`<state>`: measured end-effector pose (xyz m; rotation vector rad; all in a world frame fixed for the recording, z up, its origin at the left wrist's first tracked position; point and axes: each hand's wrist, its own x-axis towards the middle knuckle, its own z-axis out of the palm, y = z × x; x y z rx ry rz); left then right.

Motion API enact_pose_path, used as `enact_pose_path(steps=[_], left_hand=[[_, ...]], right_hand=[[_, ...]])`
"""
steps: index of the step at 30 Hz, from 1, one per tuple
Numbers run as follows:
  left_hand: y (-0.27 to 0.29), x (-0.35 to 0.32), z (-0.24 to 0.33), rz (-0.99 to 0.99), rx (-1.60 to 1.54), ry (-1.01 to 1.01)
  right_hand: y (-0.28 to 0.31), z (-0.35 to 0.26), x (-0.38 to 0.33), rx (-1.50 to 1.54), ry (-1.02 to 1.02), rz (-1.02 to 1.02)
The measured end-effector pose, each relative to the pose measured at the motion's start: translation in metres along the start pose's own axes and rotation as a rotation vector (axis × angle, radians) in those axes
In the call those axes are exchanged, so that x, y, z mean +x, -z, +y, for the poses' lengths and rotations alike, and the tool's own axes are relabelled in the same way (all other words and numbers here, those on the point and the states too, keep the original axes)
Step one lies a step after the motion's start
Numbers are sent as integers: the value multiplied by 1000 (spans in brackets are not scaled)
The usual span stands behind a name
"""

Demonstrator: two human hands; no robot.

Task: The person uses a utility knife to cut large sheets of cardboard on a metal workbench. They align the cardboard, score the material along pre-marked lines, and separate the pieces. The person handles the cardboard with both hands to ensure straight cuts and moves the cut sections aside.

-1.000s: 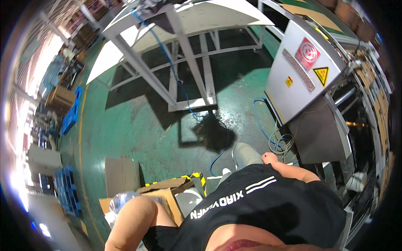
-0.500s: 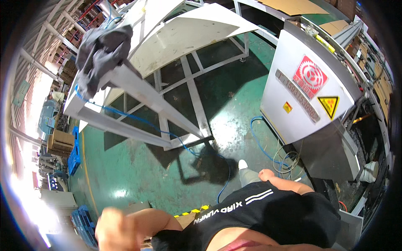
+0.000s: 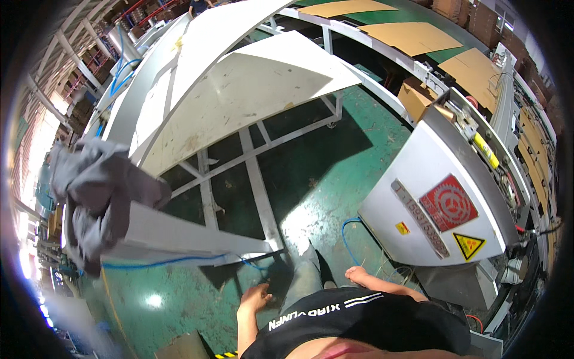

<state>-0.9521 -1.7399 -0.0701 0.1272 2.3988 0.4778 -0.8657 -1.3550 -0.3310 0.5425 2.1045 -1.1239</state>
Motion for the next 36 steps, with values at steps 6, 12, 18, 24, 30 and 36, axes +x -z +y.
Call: enact_pose_path(steps=[6, 12, 18, 24, 30, 36], left_hand=[[81, 182, 15, 26, 100, -129], [223, 323, 94, 20, 156, -313], [294, 407, 190, 123, 202, -445], [276, 477, 239, -157, 110, -543], [277, 555, 270, -197, 383, -214], [296, 639, 358, -267, 353, -307]], right_hand=[[56, -99, 113, 329, -65, 145], [137, -190, 184, 489, -5, 276], [201, -249, 206, 459, -49, 396], [262, -236, 318, 258, 5, 319], [358, -257, 399, 19, 105, 140], [478, -214, 422, 216, -41, 438]])
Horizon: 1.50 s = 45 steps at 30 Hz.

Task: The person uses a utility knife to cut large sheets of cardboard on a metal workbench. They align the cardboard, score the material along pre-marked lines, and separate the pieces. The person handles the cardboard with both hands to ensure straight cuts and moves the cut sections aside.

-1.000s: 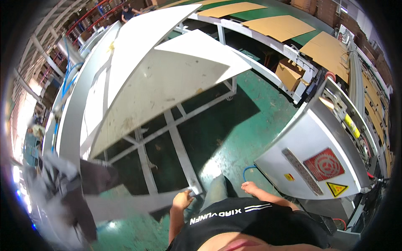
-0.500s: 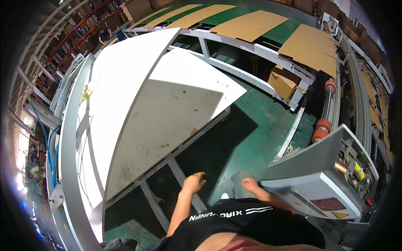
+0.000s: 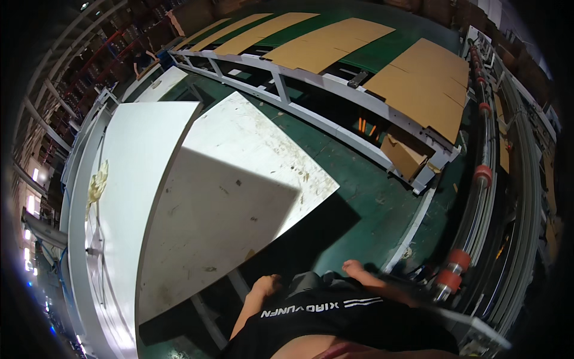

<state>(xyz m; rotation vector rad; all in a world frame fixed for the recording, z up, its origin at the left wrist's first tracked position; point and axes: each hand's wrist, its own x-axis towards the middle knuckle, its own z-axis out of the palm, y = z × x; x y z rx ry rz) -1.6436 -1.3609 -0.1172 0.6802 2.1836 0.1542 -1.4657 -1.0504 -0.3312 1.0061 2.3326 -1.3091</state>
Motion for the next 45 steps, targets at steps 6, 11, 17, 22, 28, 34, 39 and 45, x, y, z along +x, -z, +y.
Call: enact_pose_path(steps=[6, 11, 17, 22, 28, 34, 39, 45], left_hand=[[64, 144, 33, 53, 124, -176], [122, 247, 73, 317, 74, -97], [175, 365, 133, 456, 90, 96], [166, 424, 138, 403, 18, 201], [155, 430, 136, 459, -65, 278], [176, 444, 174, 475, -412, 600], [178, 444, 181, 469, -464, 652], [173, 444, 184, 508, -438, 632]], right_hand=[[77, 84, 77, 166, -32, 85], [136, 82, 92, -41, -25, 33], [198, 111, 156, -215, -77, 211], [294, 68, 206, -244, -193, 53], [380, 40, 330, -321, 122, -45], [437, -8, 481, -107, 577, -49], [436, -86, 558, -165, 187, -372], [383, -207, 652, -52, 270, -497]])
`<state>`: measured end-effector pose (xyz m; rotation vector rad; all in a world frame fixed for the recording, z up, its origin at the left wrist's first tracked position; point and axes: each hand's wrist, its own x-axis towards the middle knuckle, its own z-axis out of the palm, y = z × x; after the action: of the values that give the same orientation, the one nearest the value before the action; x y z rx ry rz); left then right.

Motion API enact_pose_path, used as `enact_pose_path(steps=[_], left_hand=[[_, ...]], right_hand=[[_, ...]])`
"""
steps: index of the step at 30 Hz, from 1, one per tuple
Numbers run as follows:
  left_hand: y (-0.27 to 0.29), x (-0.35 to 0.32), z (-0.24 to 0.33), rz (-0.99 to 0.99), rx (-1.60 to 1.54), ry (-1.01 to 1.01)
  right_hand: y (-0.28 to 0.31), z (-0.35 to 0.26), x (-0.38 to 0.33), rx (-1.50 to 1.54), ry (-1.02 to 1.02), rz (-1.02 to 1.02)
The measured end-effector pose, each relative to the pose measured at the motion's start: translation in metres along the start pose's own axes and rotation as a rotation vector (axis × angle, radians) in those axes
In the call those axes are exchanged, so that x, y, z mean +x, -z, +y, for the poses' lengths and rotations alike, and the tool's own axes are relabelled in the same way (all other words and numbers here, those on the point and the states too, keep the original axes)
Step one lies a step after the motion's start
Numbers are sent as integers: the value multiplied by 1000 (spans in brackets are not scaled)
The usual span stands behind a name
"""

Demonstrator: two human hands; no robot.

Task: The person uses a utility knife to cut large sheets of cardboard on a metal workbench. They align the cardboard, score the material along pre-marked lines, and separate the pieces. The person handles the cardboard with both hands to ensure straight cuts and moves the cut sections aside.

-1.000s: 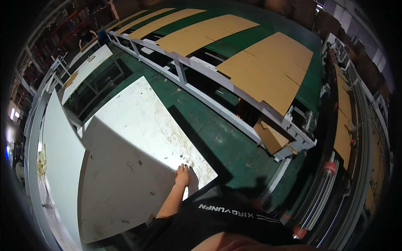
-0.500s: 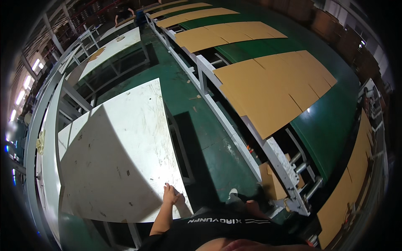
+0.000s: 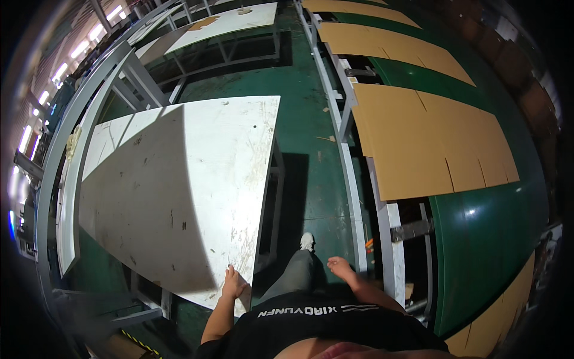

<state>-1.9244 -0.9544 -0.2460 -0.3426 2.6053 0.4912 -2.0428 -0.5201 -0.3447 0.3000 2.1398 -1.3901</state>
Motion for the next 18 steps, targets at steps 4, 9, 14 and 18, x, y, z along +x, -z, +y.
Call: enact_pose_path(steps=[4, 9, 14, 18], left_hand=[[7, -5, 1, -55, 16, -94], [-45, -13, -26, 48, 385, -77], [86, 112, 77, -482, -168, 453], [128, 301, 105, 194, -66, 150]], right_hand=[[19, -11, 116, -821, 1156, 59], [54, -60, 184, -895, 697, -211], [116, -169, 251, -691, 515, -44], [134, -225, 342, -506, 742, 30]])
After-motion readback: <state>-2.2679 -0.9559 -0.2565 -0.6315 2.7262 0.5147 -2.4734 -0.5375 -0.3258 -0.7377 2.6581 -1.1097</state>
